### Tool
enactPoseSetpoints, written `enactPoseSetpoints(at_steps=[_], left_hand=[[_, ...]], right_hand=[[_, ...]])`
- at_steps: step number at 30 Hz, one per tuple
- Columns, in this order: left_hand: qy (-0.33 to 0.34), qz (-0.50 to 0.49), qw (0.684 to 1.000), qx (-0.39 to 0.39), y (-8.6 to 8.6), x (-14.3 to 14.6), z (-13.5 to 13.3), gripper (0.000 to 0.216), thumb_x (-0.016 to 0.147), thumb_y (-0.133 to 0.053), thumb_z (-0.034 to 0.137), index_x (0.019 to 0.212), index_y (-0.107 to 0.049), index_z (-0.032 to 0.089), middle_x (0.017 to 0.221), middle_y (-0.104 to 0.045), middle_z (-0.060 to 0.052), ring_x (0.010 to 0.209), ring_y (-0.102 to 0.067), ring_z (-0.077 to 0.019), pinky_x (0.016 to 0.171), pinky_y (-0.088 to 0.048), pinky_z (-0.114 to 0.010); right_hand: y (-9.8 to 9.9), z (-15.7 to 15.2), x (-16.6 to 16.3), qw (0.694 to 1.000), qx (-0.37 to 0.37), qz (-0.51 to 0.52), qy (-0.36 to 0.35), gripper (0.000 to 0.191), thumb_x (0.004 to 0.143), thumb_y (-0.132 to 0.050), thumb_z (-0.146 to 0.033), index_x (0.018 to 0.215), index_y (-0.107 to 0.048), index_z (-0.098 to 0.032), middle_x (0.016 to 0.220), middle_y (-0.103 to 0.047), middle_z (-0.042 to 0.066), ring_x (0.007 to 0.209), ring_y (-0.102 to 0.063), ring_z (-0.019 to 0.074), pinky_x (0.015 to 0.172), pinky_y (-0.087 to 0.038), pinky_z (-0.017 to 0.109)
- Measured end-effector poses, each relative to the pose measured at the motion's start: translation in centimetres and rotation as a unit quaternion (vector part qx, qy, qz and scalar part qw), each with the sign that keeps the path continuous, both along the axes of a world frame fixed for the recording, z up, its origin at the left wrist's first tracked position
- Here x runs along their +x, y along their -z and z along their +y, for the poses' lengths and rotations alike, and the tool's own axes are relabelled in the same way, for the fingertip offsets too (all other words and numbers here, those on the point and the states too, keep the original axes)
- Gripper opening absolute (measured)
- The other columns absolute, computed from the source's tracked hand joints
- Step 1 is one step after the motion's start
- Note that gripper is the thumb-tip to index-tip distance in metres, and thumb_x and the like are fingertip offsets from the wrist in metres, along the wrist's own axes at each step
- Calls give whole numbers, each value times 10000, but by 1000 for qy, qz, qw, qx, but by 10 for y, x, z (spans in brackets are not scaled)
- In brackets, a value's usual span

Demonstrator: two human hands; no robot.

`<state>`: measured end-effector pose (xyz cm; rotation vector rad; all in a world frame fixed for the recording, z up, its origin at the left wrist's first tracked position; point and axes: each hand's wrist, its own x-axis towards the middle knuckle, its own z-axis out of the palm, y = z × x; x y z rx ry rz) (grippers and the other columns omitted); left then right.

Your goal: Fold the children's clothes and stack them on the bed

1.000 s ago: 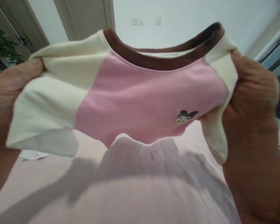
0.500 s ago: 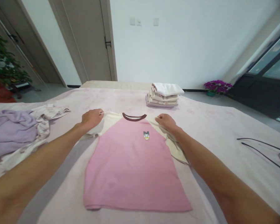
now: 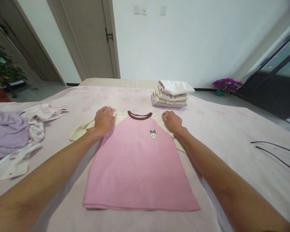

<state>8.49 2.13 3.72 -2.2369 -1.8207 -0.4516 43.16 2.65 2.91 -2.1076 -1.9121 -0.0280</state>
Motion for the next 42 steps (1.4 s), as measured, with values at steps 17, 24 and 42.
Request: enactPoseSetpoints(at_steps=[17,24,42], left_hand=[[131,24,984,-120,27,39,-20,594,1010,-299,478,1517,-361,174,1595,-325,-138,1487,-252,-283,1186,-223,-466],[134,22,983,-121,25,40,-21,597,1013,-296,469,1516,-365,155,1591,-330,-149,1485,-254,-288,1186,-229,-477],[131,25,984,-120,23,40,-23,584,1011,-302,455,1507,-383,156,1581,-348,-149,1477,-273,-290,1187,-237,-479]], right_hand=[[8,-4,-1,999,11,-40,-17,300,977,-411,-292,1173,-635,-259,1182,-605,99,998,-607,248,814,-432,340],[8,-3,0,999,18,-34,-24,297,971,-415,-286,1163,-639,-261,1178,-614,95,995,-611,251,814,-436,346],[8,-4,2,999,23,-26,-29,307,967,-407,-291,1166,-640,-262,1176,-615,93,1005,-608,253,827,-438,353]])
